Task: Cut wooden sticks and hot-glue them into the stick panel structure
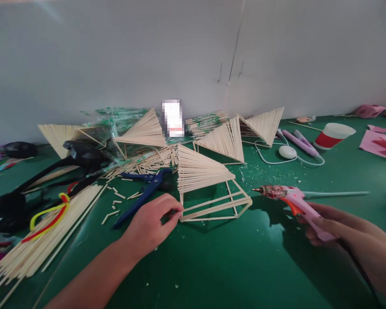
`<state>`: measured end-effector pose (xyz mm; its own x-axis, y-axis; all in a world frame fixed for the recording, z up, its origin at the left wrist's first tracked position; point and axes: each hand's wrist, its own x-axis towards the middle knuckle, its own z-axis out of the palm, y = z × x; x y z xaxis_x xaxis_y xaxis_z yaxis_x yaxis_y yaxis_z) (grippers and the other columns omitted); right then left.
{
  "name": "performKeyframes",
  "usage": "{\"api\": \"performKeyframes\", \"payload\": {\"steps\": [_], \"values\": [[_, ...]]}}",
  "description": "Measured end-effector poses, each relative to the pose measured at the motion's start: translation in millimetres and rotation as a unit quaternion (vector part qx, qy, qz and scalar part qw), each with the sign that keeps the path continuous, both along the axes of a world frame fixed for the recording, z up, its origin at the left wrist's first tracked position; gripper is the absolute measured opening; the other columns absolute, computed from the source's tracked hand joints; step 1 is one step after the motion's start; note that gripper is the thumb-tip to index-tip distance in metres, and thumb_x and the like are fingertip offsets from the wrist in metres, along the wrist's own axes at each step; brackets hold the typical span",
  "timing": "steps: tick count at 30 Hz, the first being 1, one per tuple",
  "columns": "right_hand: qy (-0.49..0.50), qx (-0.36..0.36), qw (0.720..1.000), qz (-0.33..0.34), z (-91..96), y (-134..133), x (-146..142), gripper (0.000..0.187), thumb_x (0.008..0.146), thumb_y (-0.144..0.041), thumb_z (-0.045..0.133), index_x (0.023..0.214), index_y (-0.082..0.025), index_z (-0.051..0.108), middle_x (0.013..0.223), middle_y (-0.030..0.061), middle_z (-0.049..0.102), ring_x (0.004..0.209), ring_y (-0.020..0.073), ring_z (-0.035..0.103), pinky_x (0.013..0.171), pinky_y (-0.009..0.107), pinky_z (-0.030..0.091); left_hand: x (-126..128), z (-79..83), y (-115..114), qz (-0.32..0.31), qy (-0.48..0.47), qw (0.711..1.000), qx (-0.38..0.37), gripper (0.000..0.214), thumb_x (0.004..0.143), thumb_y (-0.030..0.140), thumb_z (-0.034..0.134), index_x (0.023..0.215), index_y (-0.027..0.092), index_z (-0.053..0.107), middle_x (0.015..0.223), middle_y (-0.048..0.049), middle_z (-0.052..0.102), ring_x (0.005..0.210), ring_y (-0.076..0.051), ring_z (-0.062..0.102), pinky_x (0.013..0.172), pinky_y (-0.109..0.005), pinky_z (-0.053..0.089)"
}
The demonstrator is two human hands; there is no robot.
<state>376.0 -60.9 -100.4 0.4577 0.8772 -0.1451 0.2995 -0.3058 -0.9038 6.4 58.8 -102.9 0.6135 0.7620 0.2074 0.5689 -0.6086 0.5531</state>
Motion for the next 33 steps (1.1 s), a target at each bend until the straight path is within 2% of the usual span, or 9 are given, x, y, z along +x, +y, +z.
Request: {"api": "performKeyframes", "payload": {"steps": [3,6,8,11,14,21,24,27,33], "values": [[0.303,-0.122,0.944,0.037,2.6,9,6,0.021,0.084,-0.040,0.057,0.080,-0.025,0.073,0.073,0.0104,0.070,0.056,0.0214,0.067,0.056,0.035,0.056,1,-1.5,0,-0.007,0.005,1.000,-0.010,0.014,0.090,0.017,0.051,0.088,0.020,0.064,0.086,-0.0025,0.064,0.076,-0.013,0.061,0.069,-0.024,0.048],[0.393,-0.125,0.901,0.134,4.1,19,2,0.055,0.095,-0.054,0.035,0.058,-0.022,0.059,0.053,0.0017,0.047,0.040,0.0116,0.047,0.043,0.030,0.045,2,-1.6,-2,-0.013,0.002,1.000,-0.013,0.014,0.090,0.017,0.050,0.089,0.020,0.064,0.086,-0.0033,0.064,0.077,-0.013,0.061,0.071,-0.024,0.048],[0.390,-0.126,0.894,0.183,5.2,26,-4,0.065,0.097,-0.058,0.024,0.052,-0.021,0.052,0.049,-0.0012,0.039,0.039,0.0098,0.042,0.042,0.027,0.040,3,-1.1,-2,-0.016,-0.001,1.000,-0.010,0.015,0.091,0.018,0.049,0.089,0.019,0.064,0.086,-0.0038,0.065,0.077,-0.014,0.061,0.071,-0.024,0.049],[0.358,-0.116,0.907,0.189,6.7,37,-15,0.059,0.097,-0.055,0.032,0.055,-0.020,0.055,0.051,0.0001,0.044,0.042,0.0116,0.046,0.044,0.028,0.041,3,-0.8,-2,-0.013,-0.006,1.000,-0.006,0.016,0.091,0.019,0.049,0.089,0.019,0.065,0.085,-0.0041,0.065,0.076,-0.014,0.061,0.070,-0.024,0.049],[0.334,-0.045,0.927,0.166,5.0,45,-18,0.045,0.094,-0.047,0.047,0.059,-0.021,0.057,0.055,0.0013,0.048,0.046,0.0133,0.047,0.044,0.029,0.043,2,-1.8,-1,-0.005,-0.005,1.000,-0.003,0.016,0.091,0.019,0.049,0.089,0.020,0.065,0.083,-0.0038,0.065,0.075,-0.014,0.061,0.068,-0.024,0.049],[0.203,0.062,0.962,0.170,-8.8,46,10,0.040,0.092,-0.045,0.054,0.059,-0.022,0.061,0.056,0.0052,0.050,0.050,0.0169,0.051,0.047,0.030,0.046,2,-4.7,1,0.013,0.007,1.000,0.006,0.014,0.091,0.019,0.052,0.091,0.021,0.065,0.086,-0.0027,0.067,0.077,-0.014,0.063,0.070,-0.023,0.050],[0.140,0.046,0.983,0.112,-9.5,35,8,0.046,0.087,-0.054,0.055,0.055,-0.022,0.063,0.056,0.0088,0.055,0.051,0.0206,0.054,0.046,0.034,0.045,3,-5.5,0,0.019,0.004,0.999,0.031,0.011,0.090,0.018,0.054,0.092,0.023,0.064,0.085,-0.0010,0.066,0.076,-0.012,0.063,0.069,-0.021,0.049],[0.157,0.031,0.987,0.018,-7.6,22,-8,0.038,0.078,-0.059,0.063,0.063,-0.025,0.068,0.063,0.0108,0.061,0.051,0.0241,0.056,0.049,0.039,0.045,3,-7.4,0,0.023,0.001,0.998,0.053,0.010,0.089,0.018,0.056,0.093,0.024,0.064,0.086,0.0000,0.066,0.077,-0.012,0.064,0.070,-0.020,0.049],[0.225,0.012,0.974,-0.007,-2.7,10,-26,0.037,0.071,-0.060,0.068,0.062,-0.025,0.065,0.059,0.0104,0.061,0.044,0.0212,0.050,0.043,0.037,0.035,2,-9.9,4,0.025,0.011,0.998,0.063,0.009,0.088,0.020,0.059,0.094,0.025,0.064,0.087,0.0014,0.067,0.078,-0.011,0.065,0.071,-0.017,0.049]]}}
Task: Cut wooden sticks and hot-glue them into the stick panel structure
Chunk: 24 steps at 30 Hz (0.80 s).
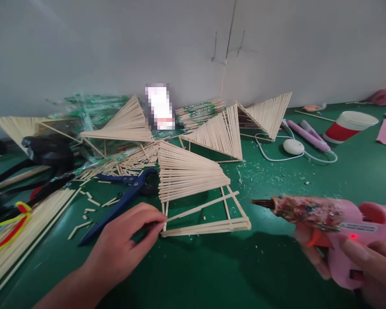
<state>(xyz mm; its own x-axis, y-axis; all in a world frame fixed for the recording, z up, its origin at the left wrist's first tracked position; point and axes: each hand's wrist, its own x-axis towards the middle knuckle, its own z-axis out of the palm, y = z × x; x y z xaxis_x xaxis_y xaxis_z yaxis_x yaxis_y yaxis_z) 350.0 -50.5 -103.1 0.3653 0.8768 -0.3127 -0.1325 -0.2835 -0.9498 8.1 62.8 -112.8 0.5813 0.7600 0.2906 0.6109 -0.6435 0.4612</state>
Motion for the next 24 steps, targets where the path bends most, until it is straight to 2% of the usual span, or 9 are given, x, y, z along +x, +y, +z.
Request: {"api": "performKeyframes", "payload": {"steps": [4,6,9,13,15,21,24], "values": [[0.002,-0.049,0.999,-0.006,1.8,-2,3,0.044,0.054,-0.068,0.076,0.058,-0.025,0.065,0.057,0.0088,0.063,0.045,0.0216,0.051,0.041,0.034,0.038,0,1.0,0,0.006,0.008,1.000,-0.005,0.008,0.089,0.022,0.058,0.093,0.024,0.065,0.087,0.0014,0.067,0.077,-0.011,0.065,0.070,-0.017,0.049],[-0.016,-0.060,0.998,-0.002,1.1,-3,5,0.049,0.050,-0.073,0.073,0.060,-0.025,0.067,0.058,0.0088,0.064,0.046,0.0221,0.053,0.041,0.034,0.040,0,1.5,0,0.007,0.013,1.000,-0.005,0.008,0.089,0.021,0.057,0.093,0.023,0.064,0.087,0.0010,0.068,0.078,-0.011,0.065,0.071,-0.018,0.049],[-0.037,-0.050,0.998,0.033,-3.8,-4,11,0.049,0.059,-0.073,0.068,0.063,-0.024,0.069,0.059,0.0090,0.064,0.046,0.0221,0.054,0.040,0.033,0.040,-1,2.2,0,-0.008,0.026,1.000,-0.001,0.009,0.089,0.020,0.057,0.094,0.023,0.064,0.089,0.0003,0.068,0.079,-0.011,0.065,0.073,-0.017,0.049],[-0.047,-0.015,0.983,0.174,-13.6,-4,27,0.050,0.075,-0.069,0.055,0.074,-0.022,0.072,0.061,0.0108,0.065,0.049,0.0220,0.056,0.042,0.031,0.041,-1,3.2,3,-0.019,0.049,0.999,0.006,0.008,0.088,0.022,0.058,0.094,0.023,0.064,0.089,0.0005,0.068,0.079,-0.011,0.065,0.072,-0.016,0.049],[-0.044,-0.001,0.975,0.216,-17.0,-4,34,0.050,0.080,-0.066,0.050,0.078,-0.022,0.072,0.065,0.0113,0.066,0.051,0.0212,0.056,0.044,0.031,0.041,-1,3.7,4,-0.017,0.051,0.999,0.009,0.008,0.088,0.023,0.058,0.094,0.024,0.063,0.090,0.0012,0.069,0.079,-0.010,0.066,0.072,-0.015,0.049],[-0.037,0.013,0.973,0.228,-16.3,-6,34,0.050,0.084,-0.065,0.046,0.078,-0.021,0.070,0.067,0.0106,0.066,0.053,0.0196,0.054,0.048,0.029,0.039,-2,4.6,2,-0.014,0.042,0.999,0.008,0.009,0.088,0.024,0.058,0.095,0.025,0.064,0.091,0.0027,0.069,0.081,-0.010,0.066,0.074,-0.014,0.049],[-0.038,-0.009,0.982,0.184,-9.3,-4,25,0.052,0.079,-0.068,0.051,0.072,-0.020,0.070,0.062,0.0092,0.063,0.051,0.0182,0.050,0.047,0.029,0.036,-2,4.9,2,-0.014,0.047,0.999,0.007,0.008,0.088,0.025,0.059,0.094,0.025,0.064,0.091,0.0028,0.069,0.081,-0.010,0.066,0.075,-0.014,0.049]]}}
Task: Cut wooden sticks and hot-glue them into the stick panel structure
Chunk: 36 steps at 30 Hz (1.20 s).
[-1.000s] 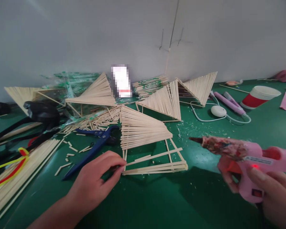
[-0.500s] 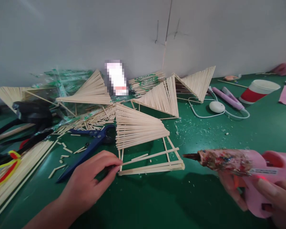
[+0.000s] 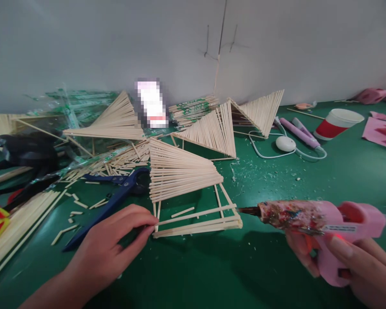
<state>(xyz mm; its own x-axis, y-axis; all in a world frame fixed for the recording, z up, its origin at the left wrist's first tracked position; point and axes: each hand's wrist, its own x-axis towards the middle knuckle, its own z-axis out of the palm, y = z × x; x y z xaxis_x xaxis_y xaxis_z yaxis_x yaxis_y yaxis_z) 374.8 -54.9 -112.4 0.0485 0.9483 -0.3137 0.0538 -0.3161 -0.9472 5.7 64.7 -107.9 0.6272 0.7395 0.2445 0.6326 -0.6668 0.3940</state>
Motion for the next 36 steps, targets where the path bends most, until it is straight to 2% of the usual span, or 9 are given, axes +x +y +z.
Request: {"api": "performKeyframes", "payload": {"steps": [3,13,16,21,25,29,36], "values": [[-0.004,-0.015,0.999,-0.044,6.1,2,-8,0.052,0.073,-0.071,0.057,0.064,-0.020,0.069,0.058,0.0074,0.060,0.049,0.0169,0.047,0.048,0.029,0.034,-1,0.3,0,-0.005,0.005,1.000,-0.002,0.009,0.088,0.024,0.059,0.095,0.025,0.064,0.091,0.0029,0.069,0.081,-0.009,0.067,0.075,-0.014,0.049],[0.005,0.011,1.000,0.005,-1.0,0,2,0.052,0.078,-0.068,0.053,0.066,-0.020,0.069,0.061,0.0087,0.062,0.051,0.0182,0.052,0.047,0.029,0.036,-1,3.1,0,-0.012,0.019,1.000,0.007,0.010,0.089,0.026,0.058,0.097,0.025,0.064,0.092,0.0020,0.069,0.081,-0.009,0.067,0.075,-0.014,0.049],[0.007,0.014,1.000,0.015,2.0,1,-1,0.051,0.078,-0.067,0.053,0.066,-0.020,0.069,0.063,0.0088,0.063,0.051,0.0183,0.052,0.047,0.029,0.037,-1,3.4,1,-0.015,0.020,1.000,0.012,0.010,0.089,0.027,0.058,0.097,0.025,0.064,0.093,0.0020,0.069,0.081,-0.009,0.066,0.074,-0.013,0.049],[-0.007,-0.036,0.993,-0.108,16.6,3,-19,0.054,0.061,-0.075,0.064,0.058,-0.022,0.068,0.056,0.0065,0.060,0.048,0.0174,0.047,0.047,0.029,0.032,-2,1.7,2,-0.021,0.031,0.999,0.015,0.011,0.089,0.027,0.058,0.097,0.024,0.065,0.093,0.0010,0.070,0.082,-0.010,0.067,0.075,-0.014,0.049],[0.005,-0.069,0.985,-0.160,19.7,1,-25,0.057,0.050,-0.078,0.070,0.061,-0.022,0.071,0.052,0.0075,0.061,0.048,0.0185,0.046,0.045,0.029,0.027,-3,0.6,2,-0.012,0.032,0.999,0.013,0.013,0.090,0.028,0.057,0.097,0.024,0.067,0.094,-0.0006,0.071,0.082,-0.012,0.067,0.074,-0.016,0.051],[0.027,-0.061,0.984,-0.164,17.0,-1,-23,0.056,0.053,-0.076,0.069,0.064,-0.022,0.072,0.051,0.0080,0.060,0.048,0.0181,0.045,0.043,0.028,0.023,-4,0.3,2,-0.011,0.033,0.999,0.008,0.014,0.088,0.029,0.058,0.097,0.025,0.068,0.094,-0.0015,0.071,0.081,-0.013,0.068,0.073,-0.017,0.052],[-0.003,-0.054,0.989,-0.137,21.0,2,-24,0.055,0.054,-0.077,0.068,0.063,-0.022,0.065,0.054,0.0064,0.060,0.049,0.0192,0.049,0.046,0.030,0.032,-4,1.7,3,-0.009,0.034,0.999,0.011,0.019,0.088,0.030,0.058,0.102,0.027,0.070,0.097,-0.0009,0.071,0.083,-0.013,0.069,0.075,-0.016,0.053]]}}
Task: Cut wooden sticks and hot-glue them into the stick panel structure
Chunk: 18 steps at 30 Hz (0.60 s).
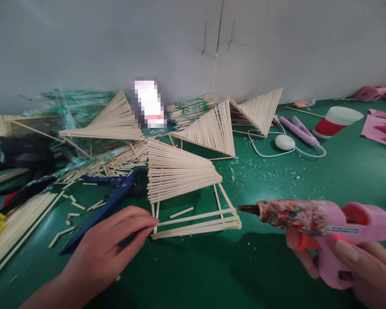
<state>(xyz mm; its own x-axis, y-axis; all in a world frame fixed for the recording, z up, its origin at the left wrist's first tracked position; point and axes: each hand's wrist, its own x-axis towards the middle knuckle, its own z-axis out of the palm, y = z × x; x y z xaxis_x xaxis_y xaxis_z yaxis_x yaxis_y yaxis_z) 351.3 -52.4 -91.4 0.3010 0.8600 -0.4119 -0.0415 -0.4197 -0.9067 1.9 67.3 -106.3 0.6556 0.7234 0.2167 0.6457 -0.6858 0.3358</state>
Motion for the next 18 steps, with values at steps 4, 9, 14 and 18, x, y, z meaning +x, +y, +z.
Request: {"api": "performKeyframes", "payload": {"steps": [4,9,14,18], "values": [[0.000,0.004,1.000,0.012,-1.2,-1.0,1.8,0.054,0.057,-0.076,0.067,0.065,-0.022,0.066,0.053,0.0056,0.059,0.049,0.0192,0.048,0.047,0.031,0.034,-1.5,0.5,-0.1,-0.016,0.011,1.000,0.012,0.019,0.089,0.028,0.058,0.104,0.025,0.070,0.099,-0.0010,0.070,0.085,-0.011,0.068,0.077,-0.014,0.051],[0.003,-0.002,1.000,0.000,-2.5,-2.2,1.7,0.054,0.057,-0.076,0.067,0.064,-0.022,0.066,0.053,0.0072,0.060,0.049,0.0195,0.048,0.046,0.030,0.032,-1.9,0.0,-0.4,-0.017,0.019,0.999,0.026,0.018,0.090,0.027,0.057,0.103,0.025,0.069,0.099,-0.0008,0.069,0.084,-0.010,0.068,0.078,-0.013,0.050],[0.002,-0.007,1.000,-0.030,-1.4,-1.7,-1.8,0.057,0.052,-0.077,0.069,0.064,-0.022,0.072,0.052,0.0078,0.060,0.048,0.0194,0.046,0.046,0.031,0.032,-1.7,-0.6,0.2,-0.017,0.026,0.999,0.033,0.019,0.090,0.029,0.056,0.103,0.025,0.069,0.098,-0.0016,0.070,0.084,-0.011,0.068,0.076,-0.015,0.052],[-0.005,-0.011,1.000,-0.024,-1.0,-1.8,-1.8,0.057,0.053,-0.077,0.068,0.065,-0.022,0.072,0.052,0.0074,0.060,0.049,0.0194,0.047,0.047,0.031,0.031,-2.1,-0.6,0.2,-0.022,0.026,0.999,0.034,0.019,0.090,0.029,0.057,0.103,0.025,0.069,0.098,-0.0015,0.070,0.083,-0.012,0.068,0.076,-0.015,0.052]]}}
